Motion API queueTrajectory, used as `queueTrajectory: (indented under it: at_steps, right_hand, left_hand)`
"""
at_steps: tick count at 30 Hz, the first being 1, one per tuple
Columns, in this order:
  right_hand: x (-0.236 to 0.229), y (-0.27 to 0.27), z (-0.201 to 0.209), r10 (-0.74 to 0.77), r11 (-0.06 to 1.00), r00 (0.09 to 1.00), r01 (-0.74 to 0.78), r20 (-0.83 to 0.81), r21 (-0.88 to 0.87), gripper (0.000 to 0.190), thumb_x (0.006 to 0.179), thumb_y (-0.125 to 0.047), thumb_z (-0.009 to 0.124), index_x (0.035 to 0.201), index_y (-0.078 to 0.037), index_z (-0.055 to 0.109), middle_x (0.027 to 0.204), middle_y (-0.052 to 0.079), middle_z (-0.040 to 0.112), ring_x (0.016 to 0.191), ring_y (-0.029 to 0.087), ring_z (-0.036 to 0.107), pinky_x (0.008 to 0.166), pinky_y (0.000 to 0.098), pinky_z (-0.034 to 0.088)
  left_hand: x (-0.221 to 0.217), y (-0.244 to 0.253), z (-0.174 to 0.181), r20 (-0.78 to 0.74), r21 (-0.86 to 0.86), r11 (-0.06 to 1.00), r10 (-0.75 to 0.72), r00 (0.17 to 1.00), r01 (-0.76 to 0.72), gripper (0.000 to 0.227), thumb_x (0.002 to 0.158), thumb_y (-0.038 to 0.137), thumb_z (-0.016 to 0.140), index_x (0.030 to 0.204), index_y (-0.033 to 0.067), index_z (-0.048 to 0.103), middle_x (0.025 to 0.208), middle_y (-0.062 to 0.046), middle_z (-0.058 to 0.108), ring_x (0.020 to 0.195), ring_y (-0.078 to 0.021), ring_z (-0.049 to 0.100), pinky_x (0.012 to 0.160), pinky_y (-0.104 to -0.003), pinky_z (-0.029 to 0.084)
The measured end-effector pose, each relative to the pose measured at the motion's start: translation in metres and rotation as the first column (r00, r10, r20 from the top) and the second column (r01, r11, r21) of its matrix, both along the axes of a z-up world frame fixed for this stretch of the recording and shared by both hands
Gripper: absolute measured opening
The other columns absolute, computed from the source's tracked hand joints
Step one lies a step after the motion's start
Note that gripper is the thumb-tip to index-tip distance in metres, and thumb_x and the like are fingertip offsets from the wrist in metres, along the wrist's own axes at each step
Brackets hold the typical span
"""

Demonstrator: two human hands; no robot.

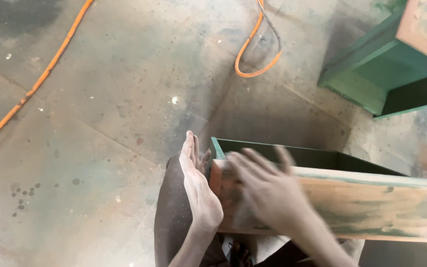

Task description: The person sands a rectangular wooden piece by hand using a sanding block. They work on the top surface and edges, flipping the piece to sand different sides. The task is performed while sitting on the floor in a workshop.

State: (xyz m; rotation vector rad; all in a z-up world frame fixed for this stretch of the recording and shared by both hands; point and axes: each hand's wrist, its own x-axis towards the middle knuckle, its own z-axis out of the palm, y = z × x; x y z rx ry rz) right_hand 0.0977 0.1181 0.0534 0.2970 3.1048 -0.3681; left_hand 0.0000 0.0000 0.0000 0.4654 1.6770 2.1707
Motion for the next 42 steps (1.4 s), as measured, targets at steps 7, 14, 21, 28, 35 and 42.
queueTrajectory:
  at_steps: [7, 14, 21, 28, 35, 42]
  right_hand:
    - [-0.02, -0.01, -0.011, 0.018, 0.996, 0.998, -0.023, -0.054, -0.091, 0.056, 0.092, -0.022, 0.059, 0.147, -0.014, 0.052, 0.152, 0.0, 0.055, 0.143, 0.021, 0.048, 0.116, 0.0507, 0.029]
    - [0.015, 0.026, 0.013, -0.075, 0.991, 0.997, 0.078, 0.029, -0.109, 0.053, 0.091, -0.018, 0.059, 0.144, -0.017, 0.058, 0.149, -0.002, 0.059, 0.135, 0.019, 0.053, 0.098, 0.0386, 0.041]
    - [-0.034, -0.002, -0.018, 0.084, 0.991, 0.993, -0.092, -0.084, -0.096, 0.053, 0.087, -0.02, 0.062, 0.139, -0.011, 0.06, 0.143, 0.003, 0.062, 0.135, 0.022, 0.055, 0.108, 0.0425, 0.037]
    - [0.009, 0.012, -0.01, -0.11, 0.991, 0.992, 0.114, -0.056, 0.064, 0.052, 0.091, -0.017, 0.062, 0.142, -0.007, 0.057, 0.144, 0.008, 0.06, 0.138, 0.021, 0.051, 0.12, 0.0451, 0.029]
    - [-0.019, -0.022, -0.023, 0.008, 0.999, 0.983, -0.015, -0.183, -0.039, 0.056, 0.084, -0.014, 0.063, 0.139, -0.006, 0.059, 0.144, 0.01, 0.062, 0.139, 0.025, 0.052, 0.122, 0.0464, 0.026]
    - [0.001, -0.015, -0.012, -0.052, 0.998, 0.988, 0.056, -0.148, 0.026, 0.054, 0.09, -0.024, 0.063, 0.14, -0.006, 0.059, 0.142, 0.012, 0.061, 0.135, 0.027, 0.053, 0.116, 0.0475, 0.028]
  left_hand:
    - [0.004, -0.004, -0.002, -0.095, 0.029, 1.0, 0.004, 0.995, -0.001, 0.094, 0.11, 0.064, 0.027, 0.164, -0.0074, -0.002, 0.177, -0.025, 0.001, 0.168, -0.0381, 0.005, 0.136, -0.053, 0.012]
    - [0.001, 0.0, 0.001, 0.041, -0.008, 0.999, -0.032, 0.999, 0.032, 0.104, 0.105, 0.07, 0.031, 0.163, -0.0068, -0.009, 0.177, -0.026, -0.01, 0.167, -0.0391, -0.003, 0.134, -0.053, 0.007]
    - [0.009, -0.002, 0.0, -0.147, -0.026, 0.999, 0.016, 0.989, -0.02, 0.105, 0.108, 0.073, 0.029, 0.164, -0.0073, -0.008, 0.179, -0.025, -0.017, 0.171, -0.0391, -0.005, 0.141, -0.055, 0.005]
    - [0.004, 0.0, 0.008, -0.028, 0.008, 0.999, -0.046, 0.999, 0.046, 0.109, 0.105, 0.07, 0.037, 0.164, -0.0057, -0.015, 0.176, -0.025, -0.016, 0.166, -0.0396, -0.005, 0.132, -0.057, 0.008]
    - [0.011, -0.002, -0.002, -0.155, 0.004, 0.999, 0.041, 0.987, -0.041, 0.1, 0.111, 0.068, 0.03, 0.165, -0.0058, -0.011, 0.179, -0.023, -0.014, 0.171, -0.0367, -0.006, 0.142, -0.054, 0.004]
    - [0.017, -0.011, -0.007, -0.178, 0.003, 0.998, -0.063, 0.982, 0.065, 0.096, 0.112, 0.061, 0.032, 0.164, -0.0089, -0.007, 0.178, -0.026, -0.016, 0.171, -0.0364, -0.01, 0.14, -0.054, -0.002]
